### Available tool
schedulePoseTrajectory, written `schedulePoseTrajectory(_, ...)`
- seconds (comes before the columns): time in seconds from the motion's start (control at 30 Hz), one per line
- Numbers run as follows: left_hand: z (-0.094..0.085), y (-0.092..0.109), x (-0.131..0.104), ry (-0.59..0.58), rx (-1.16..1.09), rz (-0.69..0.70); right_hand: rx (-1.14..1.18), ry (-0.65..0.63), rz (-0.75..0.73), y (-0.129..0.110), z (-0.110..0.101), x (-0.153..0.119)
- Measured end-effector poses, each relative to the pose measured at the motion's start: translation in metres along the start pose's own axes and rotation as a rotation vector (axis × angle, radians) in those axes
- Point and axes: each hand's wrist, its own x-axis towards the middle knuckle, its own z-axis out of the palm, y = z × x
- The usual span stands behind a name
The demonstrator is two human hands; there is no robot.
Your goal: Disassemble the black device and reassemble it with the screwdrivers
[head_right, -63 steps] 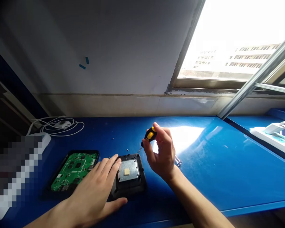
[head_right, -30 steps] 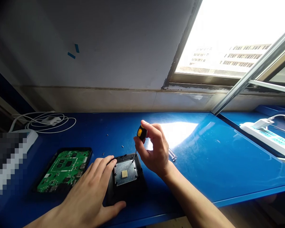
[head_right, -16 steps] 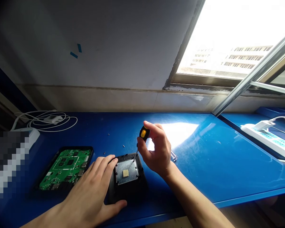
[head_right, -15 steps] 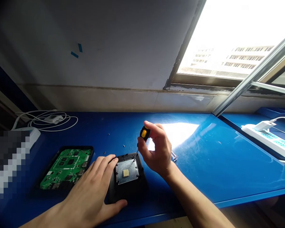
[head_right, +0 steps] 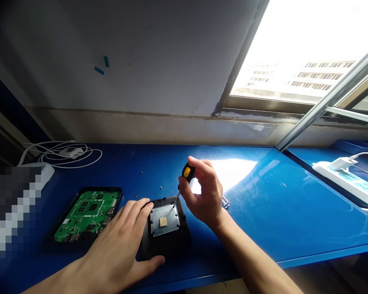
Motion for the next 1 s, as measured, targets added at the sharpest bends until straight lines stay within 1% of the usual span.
schedulePoseTrajectory(0.1, -0.0007, 0.0006, -0.0001, -0.011, 0.006, -0.008, -0.006, -0.014, 0.001, 0.0008, -0.0001, -0.0002)
schedulePoseTrajectory(0.27, -0.0019, 0.0013, 0.0007, -0.032, 0.020, -0.004, -0.010, 0.012, 0.013, 0.0014, -0.0007, -0.0005)
schedulePoseTrajectory(0.4, -0.0029, 0.0007, 0.0008, -0.033, 0.017, -0.003, -0.015, -0.002, 0.017, 0.0023, -0.0008, -0.0020)
schedulePoseTrajectory(0.53, -0.0032, 0.0007, 0.0010, -0.033, 0.012, -0.005, -0.025, -0.029, 0.055, -0.0001, -0.0012, -0.0026)
schedulePoseTrajectory(0.73, -0.0016, 0.0007, 0.0004, -0.001, 0.000, 0.001, 0.047, -0.071, 0.087, -0.0040, -0.0015, -0.0028)
schedulePoseTrajectory(0.8, -0.0014, 0.0002, -0.0008, -0.002, 0.004, 0.007, 0.068, -0.053, 0.069, -0.0025, -0.0013, -0.0013)
schedulePoseTrajectory(0.93, -0.0017, 0.0000, -0.0014, -0.029, 0.026, 0.008, 0.062, 0.033, -0.016, -0.0009, -0.0007, 0.0040)
schedulePoseTrajectory(1.0, -0.0016, 0.0002, -0.0004, -0.038, 0.030, 0.008, 0.027, 0.063, -0.020, -0.0031, -0.0001, 0.0055)
